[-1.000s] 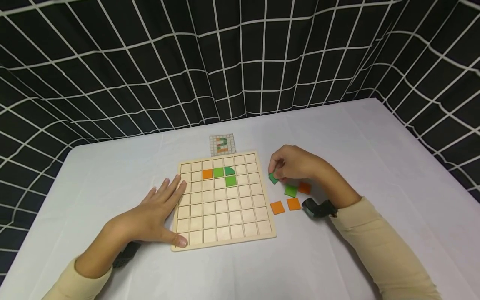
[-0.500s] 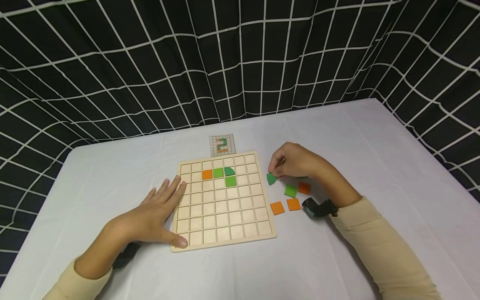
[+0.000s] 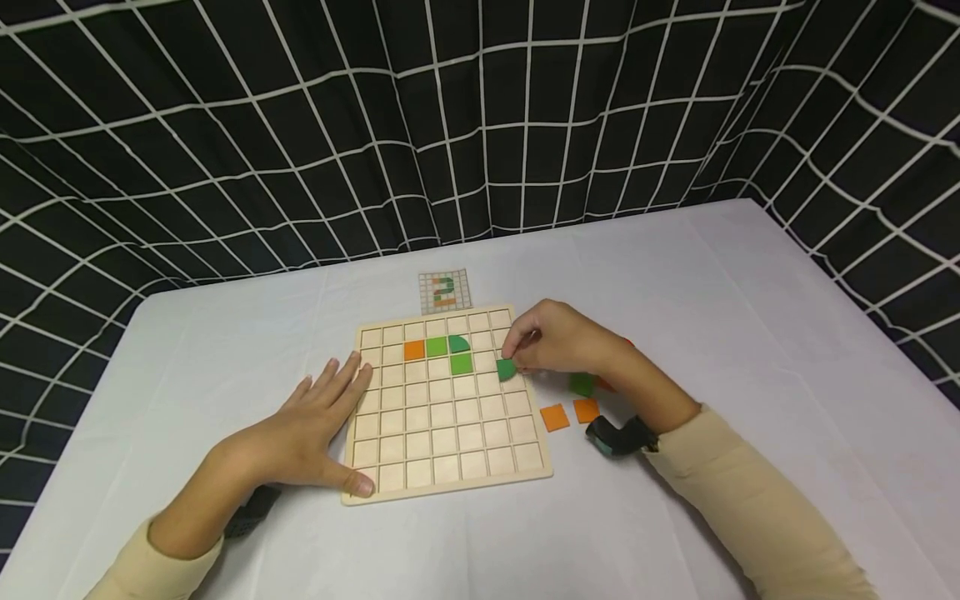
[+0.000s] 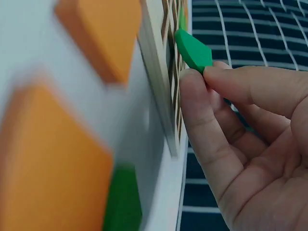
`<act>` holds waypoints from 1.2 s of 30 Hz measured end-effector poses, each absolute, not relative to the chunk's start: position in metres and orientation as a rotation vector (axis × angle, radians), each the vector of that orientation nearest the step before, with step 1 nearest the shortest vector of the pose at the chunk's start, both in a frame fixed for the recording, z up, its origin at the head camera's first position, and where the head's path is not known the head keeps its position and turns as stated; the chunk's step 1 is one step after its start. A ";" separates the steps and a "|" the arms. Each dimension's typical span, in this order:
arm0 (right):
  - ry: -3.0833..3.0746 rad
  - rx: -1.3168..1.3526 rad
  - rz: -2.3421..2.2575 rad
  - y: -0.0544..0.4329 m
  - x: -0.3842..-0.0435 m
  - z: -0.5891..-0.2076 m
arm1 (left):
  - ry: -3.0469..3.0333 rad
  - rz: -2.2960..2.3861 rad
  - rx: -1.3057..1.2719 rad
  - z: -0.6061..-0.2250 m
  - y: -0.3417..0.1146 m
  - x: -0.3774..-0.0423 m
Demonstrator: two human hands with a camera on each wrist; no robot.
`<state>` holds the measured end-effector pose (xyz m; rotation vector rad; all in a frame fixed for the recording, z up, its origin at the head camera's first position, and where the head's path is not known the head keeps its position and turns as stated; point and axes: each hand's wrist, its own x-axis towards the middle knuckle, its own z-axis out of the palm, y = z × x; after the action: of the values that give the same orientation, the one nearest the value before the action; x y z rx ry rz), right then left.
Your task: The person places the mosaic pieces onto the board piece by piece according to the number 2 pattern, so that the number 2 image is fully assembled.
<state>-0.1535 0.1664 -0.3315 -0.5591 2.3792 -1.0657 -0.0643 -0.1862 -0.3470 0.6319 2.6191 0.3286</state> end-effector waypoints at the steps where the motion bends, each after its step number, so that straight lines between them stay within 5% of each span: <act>1: 2.369 -0.563 -1.078 0.164 -0.151 -0.332 | 2.618 0.329 0.633 -0.347 -0.186 -0.064; 18: 2.432 -0.651 -1.156 0.131 -0.136 -0.341 | 2.624 0.330 0.631 -0.345 -0.185 -0.064; 36: 2.650 -1.029 -0.870 0.108 -0.120 -0.343 | 2.622 0.330 0.632 -0.345 -0.185 -0.064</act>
<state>-0.1198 0.1085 -0.3428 -1.0293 2.6503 -0.8698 -0.0643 -0.1849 -0.3452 0.6324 2.6223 0.3301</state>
